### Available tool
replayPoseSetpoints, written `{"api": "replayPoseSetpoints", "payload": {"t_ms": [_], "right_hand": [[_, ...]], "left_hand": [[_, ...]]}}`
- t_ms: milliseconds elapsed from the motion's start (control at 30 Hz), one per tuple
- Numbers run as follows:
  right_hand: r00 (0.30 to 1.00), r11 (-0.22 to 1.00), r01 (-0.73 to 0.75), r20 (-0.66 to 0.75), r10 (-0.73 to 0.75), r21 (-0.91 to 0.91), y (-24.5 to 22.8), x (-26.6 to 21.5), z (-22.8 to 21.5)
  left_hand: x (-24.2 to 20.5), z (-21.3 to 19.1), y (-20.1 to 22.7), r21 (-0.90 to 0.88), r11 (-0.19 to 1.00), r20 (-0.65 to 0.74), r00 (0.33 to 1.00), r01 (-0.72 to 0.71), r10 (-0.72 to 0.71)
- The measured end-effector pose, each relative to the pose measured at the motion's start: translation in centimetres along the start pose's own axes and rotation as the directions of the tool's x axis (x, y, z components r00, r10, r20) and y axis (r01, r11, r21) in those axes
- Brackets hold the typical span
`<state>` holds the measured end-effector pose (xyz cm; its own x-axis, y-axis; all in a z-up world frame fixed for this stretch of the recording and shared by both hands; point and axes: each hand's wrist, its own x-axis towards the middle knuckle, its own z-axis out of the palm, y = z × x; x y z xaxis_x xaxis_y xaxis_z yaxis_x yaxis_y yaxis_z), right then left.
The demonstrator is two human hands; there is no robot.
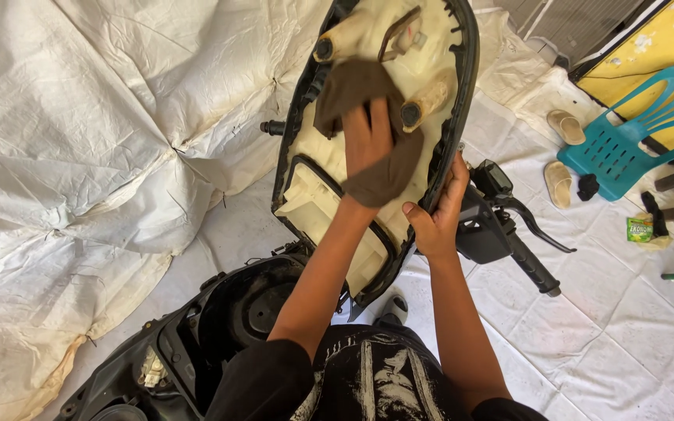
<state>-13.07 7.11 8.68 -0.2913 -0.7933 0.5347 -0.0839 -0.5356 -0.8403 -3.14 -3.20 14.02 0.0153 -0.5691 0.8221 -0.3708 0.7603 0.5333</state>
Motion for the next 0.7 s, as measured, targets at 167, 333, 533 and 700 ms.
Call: {"api": "replayPoseSetpoints", "payload": {"t_ms": [167, 333, 533, 700], "right_hand": [[1.000, 0.999, -0.018, -0.001, 0.018, -0.026, -0.2, 0.1, 0.1], [1.000, 1.000, -0.010, 0.003, 0.010, -0.008, -0.1, 0.1, 0.2], [1.000, 1.000, -0.018, 0.004, 0.018, -0.003, -0.2, 0.1, 0.1], [0.999, 0.999, -0.038, 0.012, 0.038, 0.016, -0.4, -0.2, 0.2]], "left_hand": [[-4.0, 1.0, -2.7, -0.040, 0.972, 0.248, 0.945, 0.231, -0.214], [1.3, -0.7, -2.2, 0.022, 0.996, 0.096, 0.992, -0.083, 0.081], [7.3, -4.0, 4.0, -0.113, 0.869, 0.280, 0.855, 0.482, -0.437], [5.1, -4.5, 2.9, -0.279, 0.905, 0.257, 0.933, 0.321, -0.252]]}}
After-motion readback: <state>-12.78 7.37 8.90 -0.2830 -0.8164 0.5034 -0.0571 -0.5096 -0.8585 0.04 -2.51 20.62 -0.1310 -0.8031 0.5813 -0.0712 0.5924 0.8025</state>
